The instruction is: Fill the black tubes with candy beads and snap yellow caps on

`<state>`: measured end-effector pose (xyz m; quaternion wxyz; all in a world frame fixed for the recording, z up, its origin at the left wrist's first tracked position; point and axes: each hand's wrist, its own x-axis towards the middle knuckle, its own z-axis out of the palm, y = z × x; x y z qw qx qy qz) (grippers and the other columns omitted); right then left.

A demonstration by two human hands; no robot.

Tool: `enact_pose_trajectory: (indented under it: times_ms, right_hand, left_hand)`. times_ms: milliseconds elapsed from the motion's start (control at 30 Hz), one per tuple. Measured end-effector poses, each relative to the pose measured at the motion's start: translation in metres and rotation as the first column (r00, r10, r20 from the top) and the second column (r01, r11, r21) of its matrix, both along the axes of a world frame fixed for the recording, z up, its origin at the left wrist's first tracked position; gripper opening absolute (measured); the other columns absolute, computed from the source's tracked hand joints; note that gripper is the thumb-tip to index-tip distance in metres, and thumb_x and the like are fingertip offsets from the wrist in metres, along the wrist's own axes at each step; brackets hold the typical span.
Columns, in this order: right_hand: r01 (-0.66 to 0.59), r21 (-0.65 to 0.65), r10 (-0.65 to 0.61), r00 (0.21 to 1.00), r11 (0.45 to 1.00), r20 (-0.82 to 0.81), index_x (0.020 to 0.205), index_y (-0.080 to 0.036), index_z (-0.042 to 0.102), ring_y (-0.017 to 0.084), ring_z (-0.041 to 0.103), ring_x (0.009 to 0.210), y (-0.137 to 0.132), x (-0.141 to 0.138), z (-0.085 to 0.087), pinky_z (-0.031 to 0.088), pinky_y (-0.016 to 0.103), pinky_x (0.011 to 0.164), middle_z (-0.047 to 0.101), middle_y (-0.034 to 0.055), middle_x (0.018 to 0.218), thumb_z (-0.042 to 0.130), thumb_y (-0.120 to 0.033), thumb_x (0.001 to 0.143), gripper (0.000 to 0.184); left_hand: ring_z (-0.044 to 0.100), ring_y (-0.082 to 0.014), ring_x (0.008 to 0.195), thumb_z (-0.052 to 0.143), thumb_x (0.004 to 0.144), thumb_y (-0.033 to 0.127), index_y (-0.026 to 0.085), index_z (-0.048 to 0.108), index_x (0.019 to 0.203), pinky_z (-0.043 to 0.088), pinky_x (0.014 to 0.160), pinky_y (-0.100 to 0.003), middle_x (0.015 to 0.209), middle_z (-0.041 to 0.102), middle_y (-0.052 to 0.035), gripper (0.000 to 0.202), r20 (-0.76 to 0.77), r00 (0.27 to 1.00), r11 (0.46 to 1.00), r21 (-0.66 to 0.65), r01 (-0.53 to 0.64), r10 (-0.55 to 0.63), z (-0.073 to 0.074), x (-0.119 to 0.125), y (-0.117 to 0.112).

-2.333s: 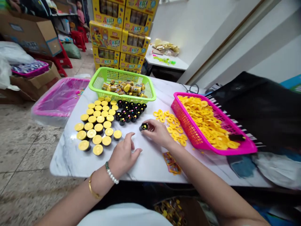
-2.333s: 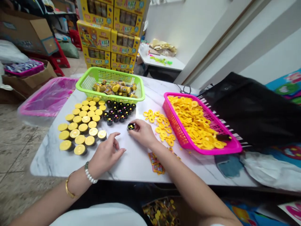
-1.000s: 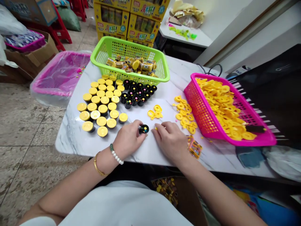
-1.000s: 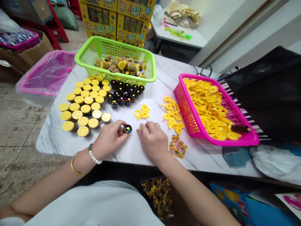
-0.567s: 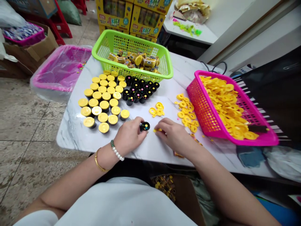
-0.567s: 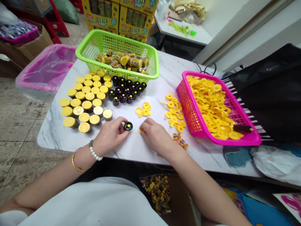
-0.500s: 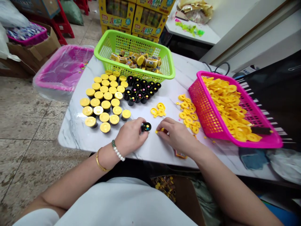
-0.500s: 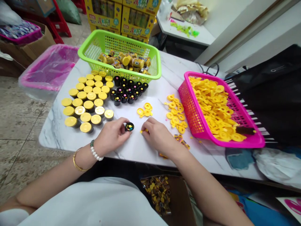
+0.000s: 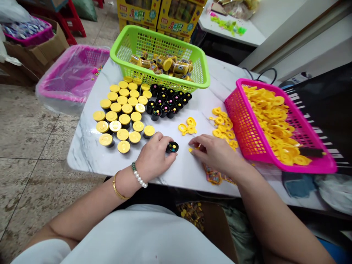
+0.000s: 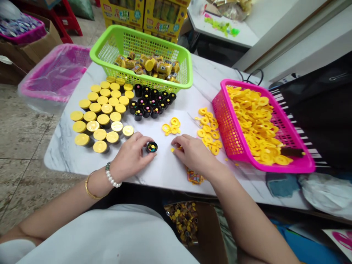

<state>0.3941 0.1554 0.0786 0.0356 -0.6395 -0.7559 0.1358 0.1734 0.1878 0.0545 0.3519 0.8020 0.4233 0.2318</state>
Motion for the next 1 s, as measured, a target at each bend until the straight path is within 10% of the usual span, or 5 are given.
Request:
enact_pose_trajectory:
  times_ms: [467,667,767,900,1000]
  right_hand:
    - [-0.004,0.044,0.007,0.998,0.999,-0.068,0.117,-0.021,0.068,0.017,0.067,0.071,-0.001,0.005,0.004,0.054,0.034,0.075,0.069,0.0089,0.11,0.063,-0.034,0.086,0.035]
    - [0.135,0.1,-0.139,0.99,0.986,0.031,0.09,-0.019,0.07,0.022,0.064,0.076,0.005,-0.021,-0.001,0.05,0.034,0.069,0.067,0.0098,0.098,0.065,-0.025,0.08,0.013]
    - [0.158,-0.069,-0.169,0.968,0.985,-0.186,0.074,-0.02,0.063,0.017,0.058,0.061,0.008,-0.019,0.007,0.044,0.029,0.056,0.062,0.0031,0.073,0.07,-0.029,0.074,0.011]
    - [0.106,-0.509,-0.456,0.624,0.854,-0.635,0.077,-0.021,0.058,0.009,0.043,0.04,0.005,-0.024,0.016,0.027,0.021,0.039,0.052,-0.0055,0.05,0.078,-0.046,0.068,0.033]
    - [0.139,-0.577,-0.574,0.429,0.805,-0.697,0.074,-0.02,0.057,0.007,0.041,0.038,0.003,-0.038,0.012,0.023,0.018,0.037,0.054,-0.0053,0.05,0.084,-0.045,0.06,0.04]
  left_hand:
    - [0.057,-0.0176,0.079,0.067,0.082,0.027,0.016,0.066,0.102,0.051,0.077,-0.031,0.094,0.057,-0.0057,0.024,-0.031,1.0,0.999,0.034,0.001,0.0,-0.003,0.0,0.001]
    - [0.057,-0.0187,0.08,0.063,0.083,0.023,0.015,0.068,0.102,0.049,0.076,-0.031,0.09,0.058,-0.0058,0.021,-0.075,0.997,0.999,0.016,0.028,-0.027,0.0,0.001,0.002]
    - [0.058,-0.0187,0.079,0.061,0.083,0.022,0.017,0.069,0.099,0.048,0.074,-0.03,0.085,0.059,-0.0045,0.019,-0.103,0.993,0.998,-0.003,0.061,-0.061,0.002,0.001,0.003]
    - [0.058,-0.0188,0.076,0.062,0.084,0.025,0.018,0.071,0.095,0.046,0.07,-0.029,0.079,0.061,-0.0038,0.016,-0.129,0.985,0.993,-0.031,0.11,-0.113,0.005,0.0,0.003]
    - [0.058,-0.0178,0.07,0.062,0.086,0.03,0.018,0.071,0.09,0.044,0.065,-0.028,0.075,0.061,-0.0033,0.016,-0.121,0.984,0.991,-0.053,0.125,-0.131,0.006,0.0,0.004]
